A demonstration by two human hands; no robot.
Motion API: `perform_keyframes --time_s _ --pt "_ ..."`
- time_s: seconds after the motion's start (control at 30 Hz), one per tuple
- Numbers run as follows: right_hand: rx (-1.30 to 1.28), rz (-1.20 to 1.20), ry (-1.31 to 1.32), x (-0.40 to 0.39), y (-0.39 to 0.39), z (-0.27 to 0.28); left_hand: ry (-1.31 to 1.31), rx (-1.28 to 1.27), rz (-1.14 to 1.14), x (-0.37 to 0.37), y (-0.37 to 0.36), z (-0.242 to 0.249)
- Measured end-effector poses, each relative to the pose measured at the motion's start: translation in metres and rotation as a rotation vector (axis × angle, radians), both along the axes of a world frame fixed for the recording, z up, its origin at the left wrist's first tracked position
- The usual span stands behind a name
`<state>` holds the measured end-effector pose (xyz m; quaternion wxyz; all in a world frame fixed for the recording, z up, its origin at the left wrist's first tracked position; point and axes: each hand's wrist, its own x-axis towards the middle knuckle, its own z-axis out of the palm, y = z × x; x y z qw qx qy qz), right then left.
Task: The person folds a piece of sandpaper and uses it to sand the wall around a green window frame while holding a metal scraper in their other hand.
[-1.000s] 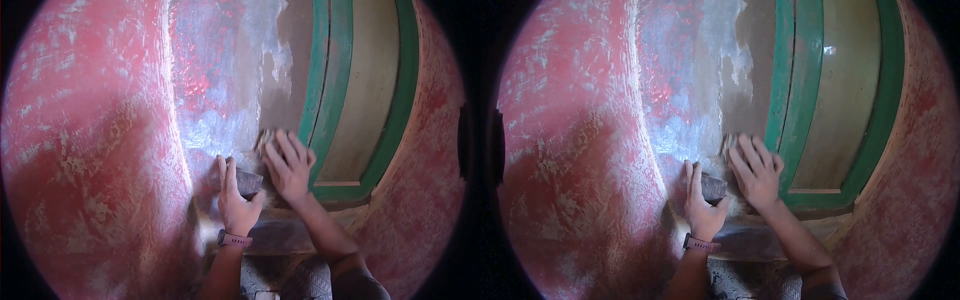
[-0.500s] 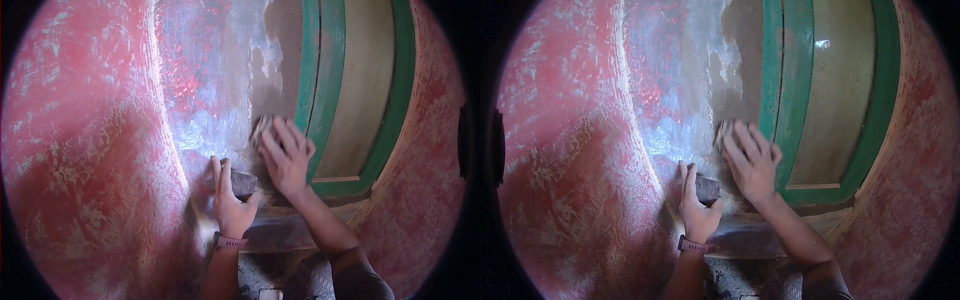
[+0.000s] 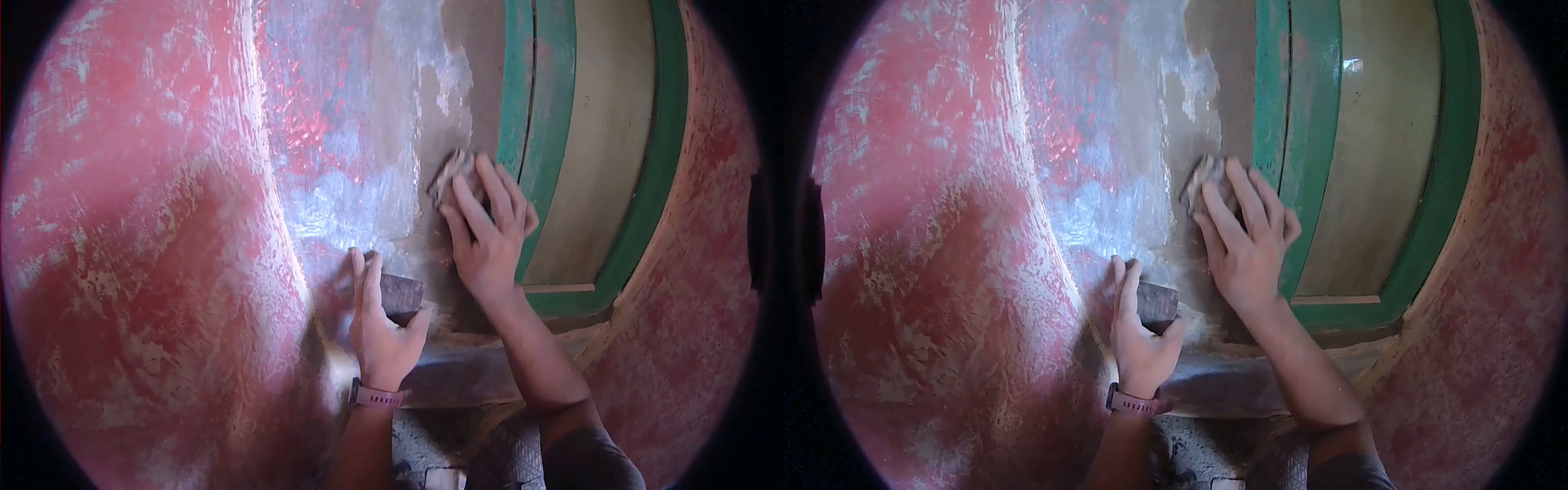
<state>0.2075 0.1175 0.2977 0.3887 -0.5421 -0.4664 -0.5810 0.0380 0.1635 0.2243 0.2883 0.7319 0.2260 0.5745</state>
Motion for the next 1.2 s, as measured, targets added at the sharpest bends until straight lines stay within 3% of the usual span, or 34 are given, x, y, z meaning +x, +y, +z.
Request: perform_keyframes --time_s 0.1,0.27,0.47,0.57,0.7,0.8,0.9,1.0,1.2 --pt "0.013 0.013 -0.024 0.003 0.003 0.003 0.003 0.003 -0.002 -0.001 0.001 -0.001" --pt "-0.2 0.026 -0.068 0.007 -0.017 -0.082 -0.013 -0.007 -0.017 -0.002 0.002 0.001" --pt "-0.03 0.005 -0.06 -0.001 0.001 0.009 -0.081 -0.028 -0.017 0.009 -0.002 -0.002" --pt "0.01 0.026 -0.013 -0.007 0.008 0.003 -0.08 0.003 0.01 0.01 -0.002 -0.001" --pt "-0.24 0.051 -0.027 -0.008 -0.012 -0.075 -0.078 -0.011 -0.002 0.006 0.0 -0.001" --pt "-0.212 0.052 -0.035 -0.003 -0.013 -0.067 -0.082 -0.011 -0.006 0.006 0.0 0.0" --pt "0.036 -0.009 0.028 0.002 0.0 -0.004 -0.066 -0.002 -0.005 0.003 0.001 -0.001" --pt "0.091 -0.003 0.017 0.003 0.008 0.01 -0.056 -0.003 -0.018 0.002 0.003 -0.003" --pt "-0.267 0.072 -0.061 0.008 -0.025 -0.089 -0.017 0.035 -0.034 -0.008 0.007 0.0"
